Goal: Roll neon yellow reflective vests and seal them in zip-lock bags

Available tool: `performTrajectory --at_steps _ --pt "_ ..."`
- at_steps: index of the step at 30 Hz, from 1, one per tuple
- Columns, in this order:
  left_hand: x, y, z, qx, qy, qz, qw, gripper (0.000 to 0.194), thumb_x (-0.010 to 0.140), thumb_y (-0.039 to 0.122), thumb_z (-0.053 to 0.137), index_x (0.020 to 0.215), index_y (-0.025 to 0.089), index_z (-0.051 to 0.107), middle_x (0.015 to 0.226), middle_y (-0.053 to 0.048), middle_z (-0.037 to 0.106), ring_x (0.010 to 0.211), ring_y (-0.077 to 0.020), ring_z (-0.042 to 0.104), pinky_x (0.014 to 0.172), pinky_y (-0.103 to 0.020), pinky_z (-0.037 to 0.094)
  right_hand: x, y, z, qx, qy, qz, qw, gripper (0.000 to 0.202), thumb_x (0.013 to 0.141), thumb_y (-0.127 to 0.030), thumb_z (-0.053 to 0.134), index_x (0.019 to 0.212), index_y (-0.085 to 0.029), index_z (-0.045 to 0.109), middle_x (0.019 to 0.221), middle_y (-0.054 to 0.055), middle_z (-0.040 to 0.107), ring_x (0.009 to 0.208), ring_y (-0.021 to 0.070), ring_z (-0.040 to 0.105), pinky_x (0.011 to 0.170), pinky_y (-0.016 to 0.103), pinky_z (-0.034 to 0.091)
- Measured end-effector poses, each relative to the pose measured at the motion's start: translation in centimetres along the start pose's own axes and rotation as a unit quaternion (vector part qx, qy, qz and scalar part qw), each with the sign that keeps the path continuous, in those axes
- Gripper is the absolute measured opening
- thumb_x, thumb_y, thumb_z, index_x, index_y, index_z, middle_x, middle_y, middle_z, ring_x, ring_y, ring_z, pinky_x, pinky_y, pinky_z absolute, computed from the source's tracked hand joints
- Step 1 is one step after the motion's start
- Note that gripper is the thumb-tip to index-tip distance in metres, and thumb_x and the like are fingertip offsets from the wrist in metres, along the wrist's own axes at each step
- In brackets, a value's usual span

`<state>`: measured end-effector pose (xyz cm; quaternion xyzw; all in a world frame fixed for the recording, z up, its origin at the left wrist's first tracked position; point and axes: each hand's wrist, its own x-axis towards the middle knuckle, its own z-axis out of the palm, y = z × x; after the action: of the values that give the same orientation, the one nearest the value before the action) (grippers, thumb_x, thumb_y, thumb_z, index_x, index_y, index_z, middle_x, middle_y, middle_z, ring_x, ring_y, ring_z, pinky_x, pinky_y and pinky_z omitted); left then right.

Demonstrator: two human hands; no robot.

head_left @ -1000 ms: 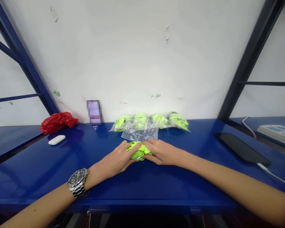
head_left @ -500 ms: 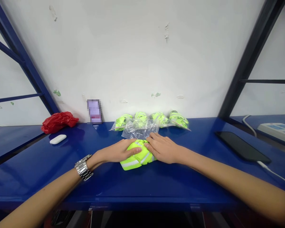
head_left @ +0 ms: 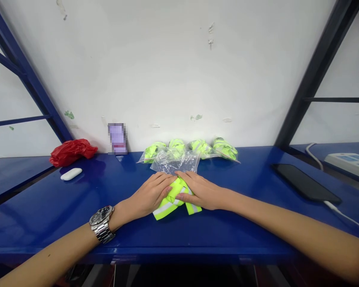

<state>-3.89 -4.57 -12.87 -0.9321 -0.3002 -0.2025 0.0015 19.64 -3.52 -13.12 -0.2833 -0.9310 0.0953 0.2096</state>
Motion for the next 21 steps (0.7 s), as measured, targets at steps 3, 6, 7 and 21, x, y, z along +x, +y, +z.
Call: performTrajectory --at_steps 3,6,7,21 --pt "-0.1 0.4 -0.9 -0.065 -0.037 -0.015 0.997 0.046 0.102 0.037 0.019 0.146 0.024 0.027 0.139 -0.009 0.044 0.126 -0.0215 0.039 0.108 -0.045 0.034 0.1 0.4 0.3 0.002 -0.016 0.008 1.000 0.065 0.093 -0.061 0.033 0.135 -0.012 0.036 0.115 0.019 0.056 0.106 0.0288 0.052 0.086 0.044 0.045" --pt "-0.1 0.5 -2.2 -0.101 -0.102 -0.039 0.989 0.056 0.098 0.048 0.033 0.149 0.030 0.017 0.150 -0.009 0.029 0.134 -0.0257 0.032 0.109 -0.048 0.032 0.4 0.9 0.4 0.000 -0.024 0.009 1.000 0.063 0.093 -0.061 0.033 0.132 -0.012 0.041 0.113 0.018 0.058 0.104 0.0288 0.055 0.084 0.044 0.046" --pt "0.0 0.4 -2.6 -0.106 -0.118 -0.041 0.986 0.066 0.094 0.052 0.043 0.149 0.031 0.015 0.152 -0.010 0.026 0.136 -0.0280 0.030 0.109 -0.049 0.032 0.5 1.0 0.4 0.000 -0.027 0.006 1.000 0.063 0.092 -0.061 0.034 0.132 -0.013 0.041 0.113 0.017 0.059 0.104 0.0287 0.055 0.084 0.044 0.046" --pt "0.3 -0.7 -1.0 -0.024 -0.087 0.026 0.996 0.076 0.085 0.039 0.059 0.145 0.021 0.016 0.137 -0.015 0.042 0.125 -0.0279 0.043 0.103 -0.043 0.041 1.0 1.3 0.1 -0.095 -0.029 0.052 0.994 0.068 0.090 -0.070 0.022 0.108 -0.013 0.056 0.085 0.011 0.066 0.073 0.0236 0.061 0.061 0.031 0.037"
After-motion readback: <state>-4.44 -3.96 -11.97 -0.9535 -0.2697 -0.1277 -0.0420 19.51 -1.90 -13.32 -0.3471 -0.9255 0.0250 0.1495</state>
